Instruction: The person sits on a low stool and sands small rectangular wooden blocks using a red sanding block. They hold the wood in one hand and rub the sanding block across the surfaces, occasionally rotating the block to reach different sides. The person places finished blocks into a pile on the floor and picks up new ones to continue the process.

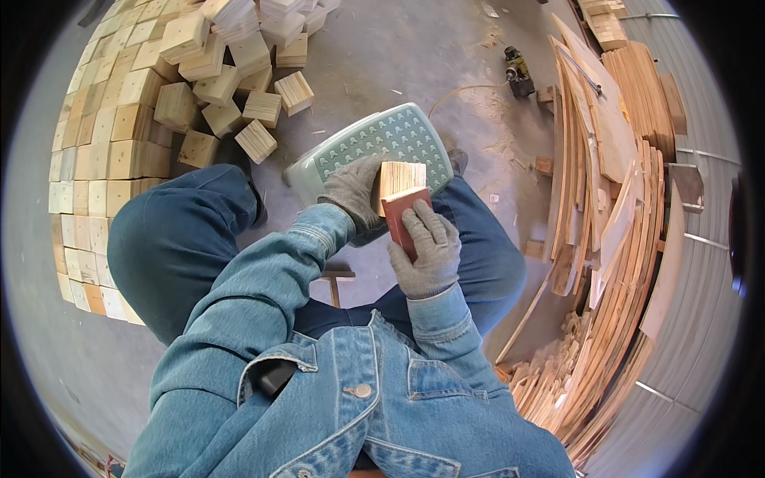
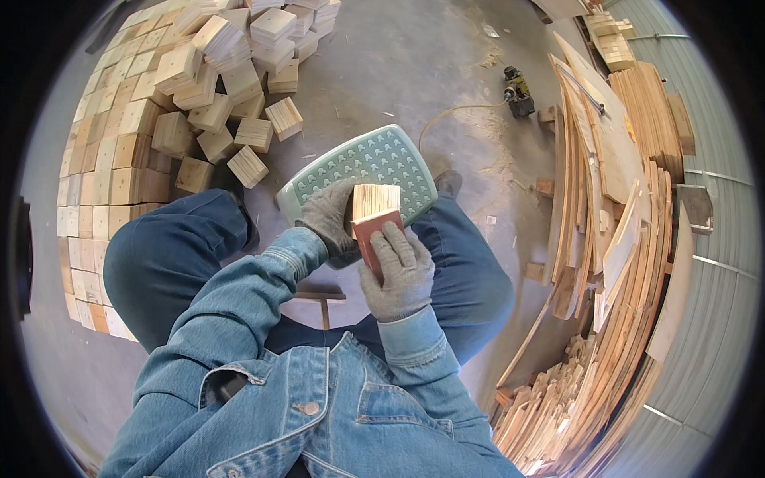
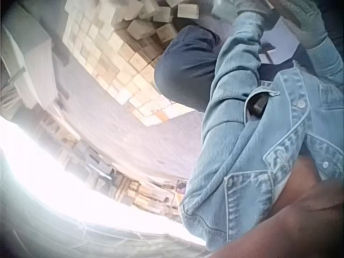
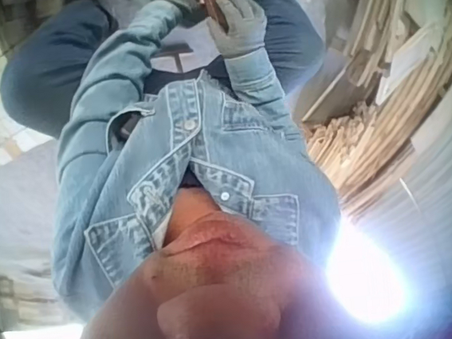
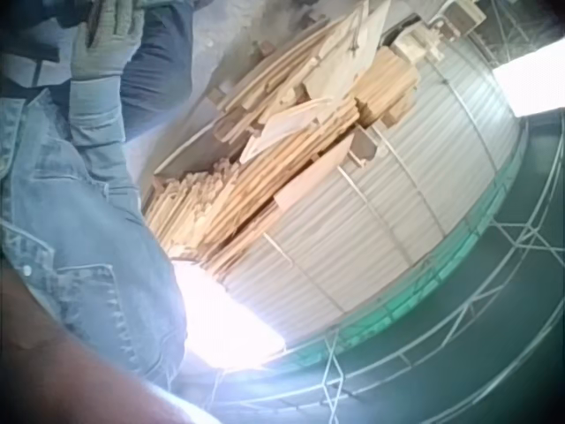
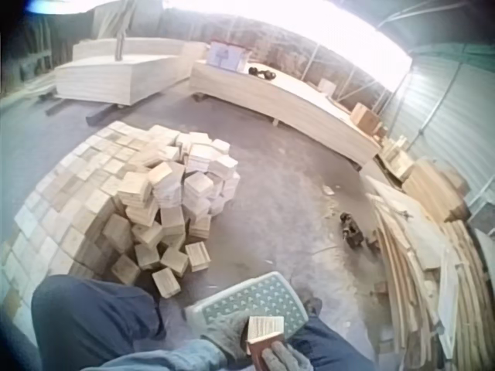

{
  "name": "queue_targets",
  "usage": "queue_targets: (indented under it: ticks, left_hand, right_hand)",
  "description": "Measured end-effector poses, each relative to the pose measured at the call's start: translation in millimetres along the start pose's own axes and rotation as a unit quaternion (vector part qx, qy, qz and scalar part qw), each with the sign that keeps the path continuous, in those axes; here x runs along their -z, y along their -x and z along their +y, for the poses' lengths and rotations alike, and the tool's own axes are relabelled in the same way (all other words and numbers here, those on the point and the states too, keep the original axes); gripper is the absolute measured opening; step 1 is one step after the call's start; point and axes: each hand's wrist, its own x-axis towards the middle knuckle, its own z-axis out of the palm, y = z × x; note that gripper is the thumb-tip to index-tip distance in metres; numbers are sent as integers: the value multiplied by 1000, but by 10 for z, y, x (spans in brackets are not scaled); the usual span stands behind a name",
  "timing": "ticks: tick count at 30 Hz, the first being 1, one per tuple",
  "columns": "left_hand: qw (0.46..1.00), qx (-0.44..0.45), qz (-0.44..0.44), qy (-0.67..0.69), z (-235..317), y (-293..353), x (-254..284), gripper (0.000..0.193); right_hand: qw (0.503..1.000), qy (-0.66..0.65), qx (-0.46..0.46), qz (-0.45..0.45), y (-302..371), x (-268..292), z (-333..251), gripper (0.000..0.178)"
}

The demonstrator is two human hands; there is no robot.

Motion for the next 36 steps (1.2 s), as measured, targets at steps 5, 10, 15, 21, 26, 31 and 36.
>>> queue_targets:
  ticks: [5,10,15,21,26,31,36]
  left_hand:
    - [1000,4,-4,14,-62,4,-1,85]
    - [999,-26,29,3,-57,-26,-64,82]
    - [995,-44,86,-27,-180,-31,-166,77]
    - [1000,2,27,-8,-116,-18,-87,86]
    - [999,16,-16,38,92,-1,3,90]
    - [997,10,55,-47,-60,88,-60,113]
    - [998,39,35,33,-199,66,-40,132]
  right_hand:
    - [1000,-3,-6,0,-317,-10,155,60]
    - [997,-5,-18,-76,-1272,-162,685,54]
    - [951,15,-176,-253,-2009,-46,860,59]
    - [966,-80,-182,-164,-1385,260,783,62]
    - [931,-235,-279,-20,-161,-159,1236,60]
    - [857,-334,-391,-36,-108,-191,861,61]
    - [827,-390,-403,-39,-246,-220,895,62]
